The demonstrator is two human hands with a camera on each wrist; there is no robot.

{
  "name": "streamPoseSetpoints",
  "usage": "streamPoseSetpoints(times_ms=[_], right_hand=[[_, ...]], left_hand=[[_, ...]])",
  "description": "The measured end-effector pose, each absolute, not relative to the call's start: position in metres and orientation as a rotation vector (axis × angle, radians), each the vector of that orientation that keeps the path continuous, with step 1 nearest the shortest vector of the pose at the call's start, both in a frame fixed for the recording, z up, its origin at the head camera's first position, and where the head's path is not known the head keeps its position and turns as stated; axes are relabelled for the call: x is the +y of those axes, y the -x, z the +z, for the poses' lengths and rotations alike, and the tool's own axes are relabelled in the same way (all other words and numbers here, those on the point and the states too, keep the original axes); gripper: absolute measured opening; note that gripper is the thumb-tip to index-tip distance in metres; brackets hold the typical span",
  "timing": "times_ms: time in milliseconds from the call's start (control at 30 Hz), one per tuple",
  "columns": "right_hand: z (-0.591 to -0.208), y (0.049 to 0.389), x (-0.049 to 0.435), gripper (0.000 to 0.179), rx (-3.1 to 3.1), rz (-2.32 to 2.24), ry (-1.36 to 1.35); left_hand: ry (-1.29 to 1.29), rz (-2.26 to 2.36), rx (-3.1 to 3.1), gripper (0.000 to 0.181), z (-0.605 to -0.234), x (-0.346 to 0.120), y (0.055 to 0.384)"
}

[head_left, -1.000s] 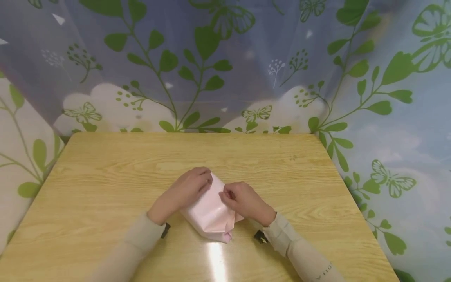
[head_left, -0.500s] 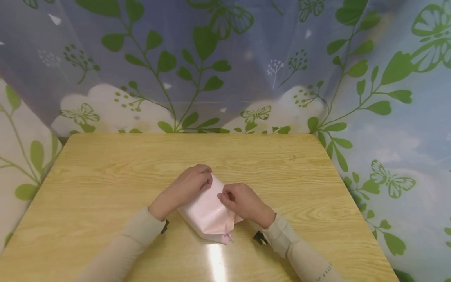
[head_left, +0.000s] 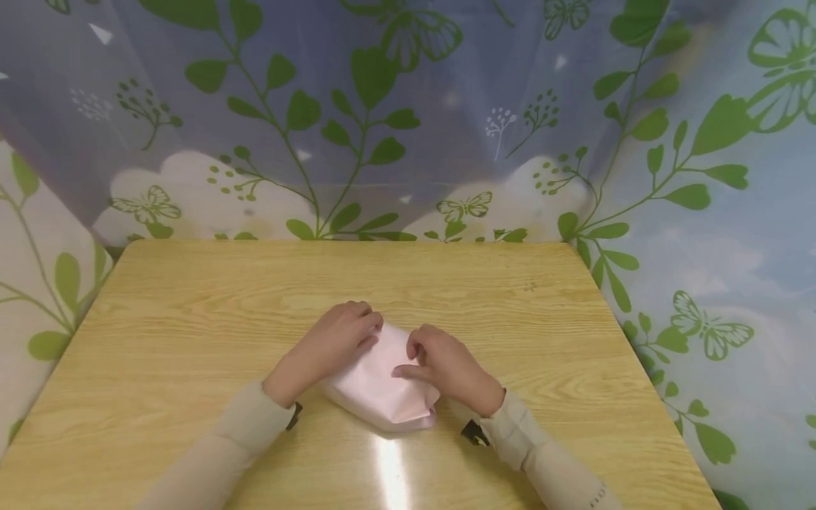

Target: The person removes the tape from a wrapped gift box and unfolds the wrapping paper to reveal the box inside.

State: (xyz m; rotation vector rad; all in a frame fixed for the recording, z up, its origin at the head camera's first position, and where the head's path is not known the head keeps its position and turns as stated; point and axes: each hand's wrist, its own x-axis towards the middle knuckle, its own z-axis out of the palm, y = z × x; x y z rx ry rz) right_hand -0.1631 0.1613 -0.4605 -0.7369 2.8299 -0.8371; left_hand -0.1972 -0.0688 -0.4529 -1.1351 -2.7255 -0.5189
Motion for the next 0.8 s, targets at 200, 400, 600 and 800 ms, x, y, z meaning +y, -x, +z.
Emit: streamPoseSetpoints(times_ms=[200,400,600,800], right_hand=[[-0.461,0.168,0.168,0.028,2.877,-0.88,0.726],[-0.464,0.172,0.173,0.025,2.846,-0.947,0.73],[-0.468,0.172,0.175,0.024,2.813,-0.965,0.731],[-0.466,0.171,0.175,0.024,2.804,-0.975,0.731]], left_hand=[[1.106,-0.577,-2.728,0.006,-0.452,-0.067,0.197],[1.058,-0.604,-2.713,0.004,-0.455,-0.065,0.2],[1.055,-0.602,-2.712,0.007,-0.46,-0.064,0.199],[1.093,-0.613,-2.706,0.009,-0.461,-0.064,0.198]])
